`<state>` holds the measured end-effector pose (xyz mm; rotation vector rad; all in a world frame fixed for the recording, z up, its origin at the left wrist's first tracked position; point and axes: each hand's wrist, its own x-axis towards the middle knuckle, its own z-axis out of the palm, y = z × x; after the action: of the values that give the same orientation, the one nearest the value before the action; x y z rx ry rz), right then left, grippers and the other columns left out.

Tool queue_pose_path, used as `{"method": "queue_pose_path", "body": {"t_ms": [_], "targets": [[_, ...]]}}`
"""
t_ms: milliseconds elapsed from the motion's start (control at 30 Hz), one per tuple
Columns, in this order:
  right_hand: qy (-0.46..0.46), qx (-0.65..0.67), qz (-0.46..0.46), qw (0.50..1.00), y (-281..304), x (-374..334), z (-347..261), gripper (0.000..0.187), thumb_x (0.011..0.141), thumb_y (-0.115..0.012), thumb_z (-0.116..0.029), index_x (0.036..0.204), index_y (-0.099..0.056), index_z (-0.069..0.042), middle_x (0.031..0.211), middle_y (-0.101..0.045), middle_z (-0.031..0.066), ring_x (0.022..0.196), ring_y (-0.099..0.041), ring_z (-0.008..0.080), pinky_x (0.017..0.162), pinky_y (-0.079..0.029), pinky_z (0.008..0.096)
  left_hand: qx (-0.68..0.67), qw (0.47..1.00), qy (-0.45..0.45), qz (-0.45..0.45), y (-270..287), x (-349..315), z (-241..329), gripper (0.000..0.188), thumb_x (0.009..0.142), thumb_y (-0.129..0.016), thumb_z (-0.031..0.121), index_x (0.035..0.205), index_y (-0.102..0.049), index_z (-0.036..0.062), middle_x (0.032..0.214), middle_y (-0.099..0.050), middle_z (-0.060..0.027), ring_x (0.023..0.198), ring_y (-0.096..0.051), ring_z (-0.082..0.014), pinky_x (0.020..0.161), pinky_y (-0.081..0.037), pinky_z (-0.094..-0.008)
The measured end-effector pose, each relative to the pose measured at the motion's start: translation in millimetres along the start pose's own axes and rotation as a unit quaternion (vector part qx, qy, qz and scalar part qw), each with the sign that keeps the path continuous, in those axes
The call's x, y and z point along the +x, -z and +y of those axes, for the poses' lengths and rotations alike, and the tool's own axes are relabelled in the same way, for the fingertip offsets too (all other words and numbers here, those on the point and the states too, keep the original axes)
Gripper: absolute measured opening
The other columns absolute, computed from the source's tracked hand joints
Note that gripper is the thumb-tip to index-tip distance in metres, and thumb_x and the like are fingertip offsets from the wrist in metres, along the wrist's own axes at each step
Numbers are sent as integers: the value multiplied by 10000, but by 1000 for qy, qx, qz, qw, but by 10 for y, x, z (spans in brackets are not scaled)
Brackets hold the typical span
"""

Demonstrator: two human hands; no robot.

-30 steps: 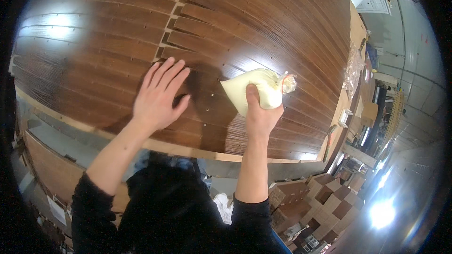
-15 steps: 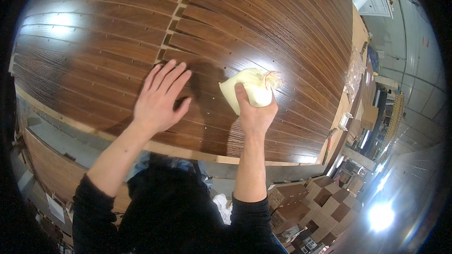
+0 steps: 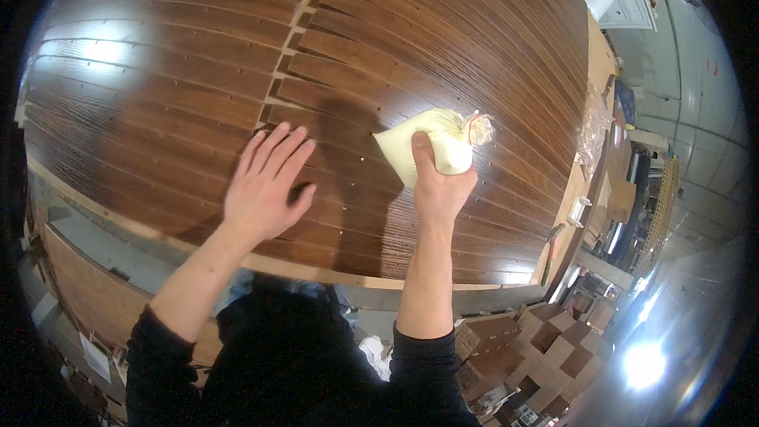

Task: Two people apply filler from plastic bags into pre-drilled holes on a large wooden panel and smooth the surface by hand.

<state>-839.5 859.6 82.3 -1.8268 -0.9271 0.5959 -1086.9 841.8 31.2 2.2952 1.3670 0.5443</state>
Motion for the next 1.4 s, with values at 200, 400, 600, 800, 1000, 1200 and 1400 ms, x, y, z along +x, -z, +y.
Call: {"method": "queue_pose_path", "body": {"t_ms": [200, 400, 600, 800, 1000, 1200, 1400], "targets": [[0, -16, -13, 1000, -39, 19, 34, 396, 828, -890, -214, 1084, -736, 46, 999, -759, 93, 898, -701, 161, 832, -552, 317, -1, 1000, 2, -5, 6, 5, -1, 615, 882, -724, 282, 1437, -549, 81, 1539, -496, -105, 1478, -399, -290, 1250, -285, -495], [12, -21, -18, 1000, -89, 19, 55, 401, 819, -894, -208, 1081, -732, 49, 998, -759, 96, 902, -701, 167, 841, -554, 323, -2, 1000, 1, -4, 12, 10, -8, 611, 882, -724, 283, 1432, -551, 77, 1537, -499, -109, 1478, -399, -297, 1250, -283, -497], [-32, 69, -2, 997, 143, 8, 138, 473, 888, -823, -271, 1212, -660, 33, 1098, -730, 100, 902, -697, 183, 853, -556, 350, 2, 1000, -4, -9, 26, 35, 18, 613, 886, -723, 287, 1433, -549, 71, 1537, -500, -115, 1476, -400, -306, 1247, -286, -501], [-139, 672, -261, 679, 734, -3, 237, 770, 925, -531, -778, 1440, -513, -206, 1330, -621, 72, 1266, -594, 292, 964, -563, 469, 13, 1000, -13, -12, 74, 63, 48, 619, 896, -716, 291, 1442, -540, 59, 1536, -501, -123, 1474, -402, -325, 1245, -279, -511], [-79, 666, -210, 712, 829, -2, 11, 882, 896, -598, -771, 1568, -410, -232, 1592, -451, 146, 1469, -403, 429, 901, -581, 537, 8, 1000, 8, -11, 149, 283, 146, 626, 916, -706, 290, 1471, -514, 74, 1444, -553, -144, 1386, -474, -334, 1164, -320, -536], [-93, 750, -221, 616, 751, 257, 197, 853, 926, -545, -774, 1598, -325, -296, 1544, -494, 170, 1242, -625, 421, 617, -571, 330, -4, 999, -22, 29, -13, 1449, -23, 635, 958, -673, 321, 1518, -457, 114, 1431, -537, -148, 1380, -457, -331, 1168, -298, -552], [-150, 402, -52, 902, 433, 324, 290, 904, 917, -578, -758, 1469, -455, -52, 1305, -635, 169, 1081, -696, 312, 661, -626, 361, 41, 997, -62, 7, -266, 1819, -147, 658, 992, -618, 409, 1552, -418, 126, 1583, -406, -170, 1511, -322, -330, 1270, -153, -593]]}}
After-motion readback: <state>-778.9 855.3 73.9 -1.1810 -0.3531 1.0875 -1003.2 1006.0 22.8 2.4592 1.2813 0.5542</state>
